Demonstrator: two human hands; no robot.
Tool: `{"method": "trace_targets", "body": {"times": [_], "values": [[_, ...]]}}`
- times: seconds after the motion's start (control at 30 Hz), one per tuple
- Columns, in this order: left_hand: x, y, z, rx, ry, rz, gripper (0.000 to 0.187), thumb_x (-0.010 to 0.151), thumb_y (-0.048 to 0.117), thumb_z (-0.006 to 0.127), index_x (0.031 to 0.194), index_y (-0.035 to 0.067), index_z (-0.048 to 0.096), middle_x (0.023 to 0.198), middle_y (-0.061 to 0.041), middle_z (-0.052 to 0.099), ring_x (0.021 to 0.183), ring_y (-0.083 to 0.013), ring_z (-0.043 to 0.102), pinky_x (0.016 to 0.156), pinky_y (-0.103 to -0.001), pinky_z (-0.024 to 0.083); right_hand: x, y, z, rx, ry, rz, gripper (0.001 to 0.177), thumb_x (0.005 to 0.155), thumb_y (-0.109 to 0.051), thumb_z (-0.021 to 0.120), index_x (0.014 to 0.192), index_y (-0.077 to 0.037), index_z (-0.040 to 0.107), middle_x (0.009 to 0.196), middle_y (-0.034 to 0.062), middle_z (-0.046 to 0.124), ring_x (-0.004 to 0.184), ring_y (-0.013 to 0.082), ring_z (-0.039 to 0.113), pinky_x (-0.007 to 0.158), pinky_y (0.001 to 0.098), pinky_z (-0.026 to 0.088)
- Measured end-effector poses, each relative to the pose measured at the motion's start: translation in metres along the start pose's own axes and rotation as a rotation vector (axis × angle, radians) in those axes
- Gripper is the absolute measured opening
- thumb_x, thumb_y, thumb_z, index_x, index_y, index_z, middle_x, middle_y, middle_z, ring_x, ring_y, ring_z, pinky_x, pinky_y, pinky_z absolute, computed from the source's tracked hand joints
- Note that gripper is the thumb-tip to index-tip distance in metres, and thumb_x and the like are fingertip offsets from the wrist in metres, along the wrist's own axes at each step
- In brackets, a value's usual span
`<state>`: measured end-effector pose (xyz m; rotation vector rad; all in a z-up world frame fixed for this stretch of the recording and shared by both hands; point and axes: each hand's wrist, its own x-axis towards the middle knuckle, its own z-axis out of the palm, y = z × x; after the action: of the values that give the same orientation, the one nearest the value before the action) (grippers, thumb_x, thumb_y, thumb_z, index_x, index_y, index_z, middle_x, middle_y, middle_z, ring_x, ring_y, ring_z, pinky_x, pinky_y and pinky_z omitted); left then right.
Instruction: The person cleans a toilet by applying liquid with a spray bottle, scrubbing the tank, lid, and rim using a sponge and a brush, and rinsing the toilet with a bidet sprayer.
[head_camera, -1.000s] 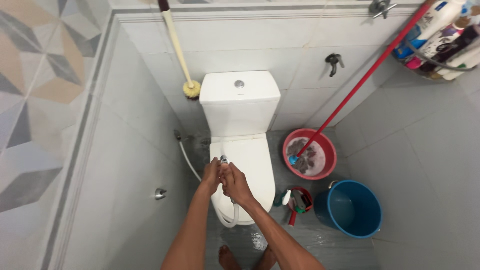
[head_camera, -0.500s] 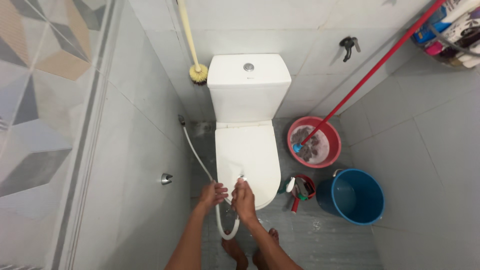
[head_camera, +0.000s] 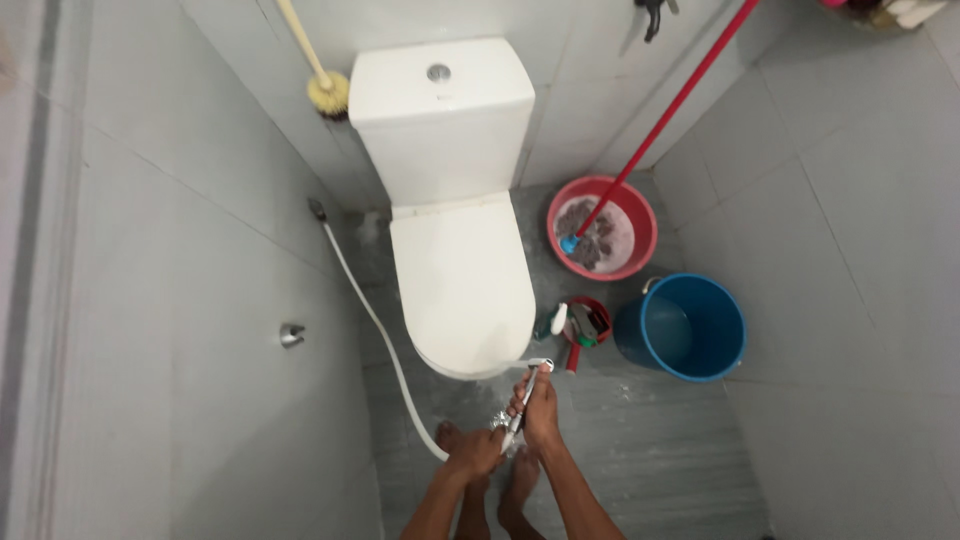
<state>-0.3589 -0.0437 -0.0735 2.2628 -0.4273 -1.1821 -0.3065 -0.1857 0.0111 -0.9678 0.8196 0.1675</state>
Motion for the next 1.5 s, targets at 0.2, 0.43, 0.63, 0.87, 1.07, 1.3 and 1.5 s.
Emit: {"method": "trace_targets", "body": {"times": [0.2,0.43,0.63,0.87,1.07,1.3,1.5], "values": [[-0.035,-0.022,0.040,0.694,0.898,0.070,0.015,0.078,0.029,0.059,0.090,0.020,0.064,0.093,-0.036,0.071,0.090,-0.0485,0.071,0.090,-0.058,0.049,-0.003,0.040,-0.020,-0.160,-0.129,0.040,0.051,0.103,-0.054,0.038,0.104,-0.006,0.054,0.071,0.0074,0.057,0.055,0.0210,0.060,0.056,0.0401,0.057],[-0.111,-0.083,0.066,0.143,0.485,0.068,0.050,0.086,0.017,0.070,0.125,-0.010,0.053,0.085,-0.025,0.069,0.079,-0.0409,0.066,0.072,-0.051,0.053,-0.059,0.069,0.006,-0.581,-0.625,0.047,0.044,0.110,-0.042,0.032,0.116,-0.004,0.053,0.091,0.0082,0.068,0.083,0.0202,0.074,0.078,0.0373,0.064],[-0.122,-0.095,0.054,-0.857,0.232,-0.520,0.077,0.111,0.053,0.037,0.104,-0.015,0.072,0.082,-0.022,0.069,0.069,-0.0337,0.064,0.071,-0.043,0.051,-0.076,0.066,0.040,-0.631,-0.690,0.075,0.040,0.110,-0.038,0.033,0.115,-0.004,0.052,0.092,0.0078,0.068,0.083,0.0193,0.074,0.079,0.0388,0.066],[-0.028,-0.018,-0.046,-1.452,0.388,-0.123,0.079,0.106,0.063,0.026,0.145,0.003,0.059,0.101,-0.013,0.062,0.066,-0.0126,0.048,0.061,-0.031,0.040,-0.047,0.004,0.034,-0.742,-0.439,-0.151,0.045,0.110,-0.038,0.029,0.108,-0.003,0.057,0.081,0.0084,0.072,0.069,0.0181,0.074,0.064,0.0338,0.064],[0.021,0.071,-0.121,-1.235,0.303,-0.193,0.061,0.106,0.048,0.029,0.137,0.002,0.054,0.106,-0.011,0.073,0.045,-0.0159,0.035,0.044,-0.038,0.036,-0.057,-0.051,0.026,-0.697,-0.289,-0.211,0.043,0.106,-0.040,0.029,0.107,-0.004,0.052,0.074,0.0104,0.067,0.059,0.0213,0.067,0.054,0.0374,0.055],[0.011,0.138,-0.146,-1.239,0.182,-0.055,0.062,0.108,0.041,0.029,0.103,0.000,0.075,0.091,-0.016,0.079,0.078,-0.0197,0.073,0.081,-0.032,0.058,-0.048,-0.072,0.012,-0.886,-0.208,-0.430,0.054,0.109,-0.048,0.027,0.106,-0.001,0.055,0.074,0.0126,0.061,0.066,0.0218,0.061,0.063,0.0417,0.050],[-0.007,0.152,-0.172,-1.371,0.164,-0.013,0.061,0.109,0.041,0.025,0.098,-0.001,0.068,0.088,-0.019,0.075,0.083,-0.0277,0.071,0.084,-0.041,0.060,-0.060,-0.094,0.029,-0.902,-0.286,-0.510,0.049,0.109,-0.044,0.028,0.110,-0.002,0.053,0.078,0.0105,0.064,0.071,0.0235,0.068,0.066,0.0406,0.055]]}}
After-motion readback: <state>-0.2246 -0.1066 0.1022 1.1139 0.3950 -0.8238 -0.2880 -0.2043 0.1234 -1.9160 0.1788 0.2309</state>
